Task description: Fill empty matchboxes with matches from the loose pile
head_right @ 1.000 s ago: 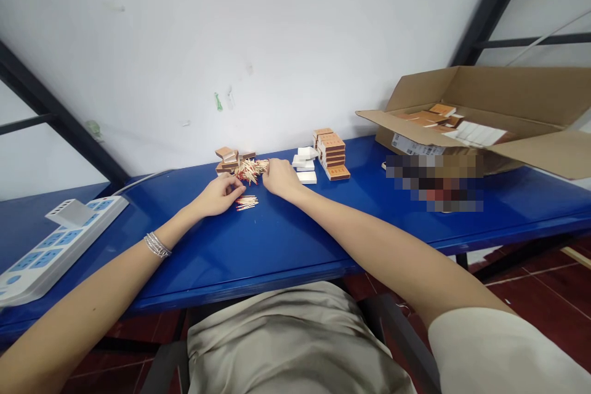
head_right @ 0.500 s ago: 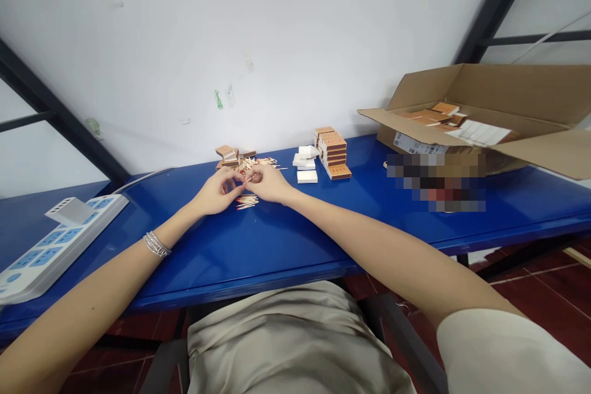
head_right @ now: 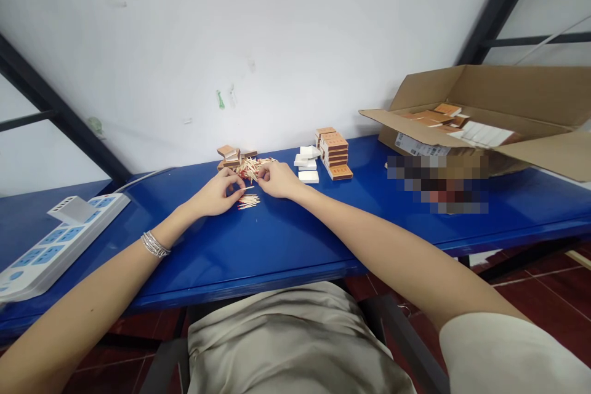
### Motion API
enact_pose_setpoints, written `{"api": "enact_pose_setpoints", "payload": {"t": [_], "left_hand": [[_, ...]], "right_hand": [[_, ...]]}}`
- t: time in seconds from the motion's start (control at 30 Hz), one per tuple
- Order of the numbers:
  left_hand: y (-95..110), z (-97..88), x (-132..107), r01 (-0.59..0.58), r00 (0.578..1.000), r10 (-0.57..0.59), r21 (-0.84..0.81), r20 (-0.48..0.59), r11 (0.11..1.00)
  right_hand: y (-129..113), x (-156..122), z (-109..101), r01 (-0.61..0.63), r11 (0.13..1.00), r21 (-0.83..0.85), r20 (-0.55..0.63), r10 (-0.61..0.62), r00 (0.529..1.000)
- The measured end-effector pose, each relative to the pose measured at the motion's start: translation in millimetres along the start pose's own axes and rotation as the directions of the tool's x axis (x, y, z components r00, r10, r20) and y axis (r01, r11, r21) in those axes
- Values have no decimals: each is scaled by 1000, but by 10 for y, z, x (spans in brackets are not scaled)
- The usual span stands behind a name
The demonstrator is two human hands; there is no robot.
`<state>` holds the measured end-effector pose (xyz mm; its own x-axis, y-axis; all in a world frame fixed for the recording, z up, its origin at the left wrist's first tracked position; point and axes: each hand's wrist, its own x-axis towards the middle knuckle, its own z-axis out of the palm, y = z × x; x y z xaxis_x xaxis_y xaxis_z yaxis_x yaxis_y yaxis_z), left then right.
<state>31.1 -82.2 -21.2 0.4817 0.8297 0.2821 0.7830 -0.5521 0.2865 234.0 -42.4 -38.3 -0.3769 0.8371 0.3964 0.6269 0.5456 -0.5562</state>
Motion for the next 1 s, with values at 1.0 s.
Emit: {"api": "enact_pose_setpoints", "payload": {"t": [1.0], "left_hand": [[-52,39,37,95,987,-106,-90,-122,991]], "right_hand": [[-67,79,121,-109,912,396,-72,149,986]]}}
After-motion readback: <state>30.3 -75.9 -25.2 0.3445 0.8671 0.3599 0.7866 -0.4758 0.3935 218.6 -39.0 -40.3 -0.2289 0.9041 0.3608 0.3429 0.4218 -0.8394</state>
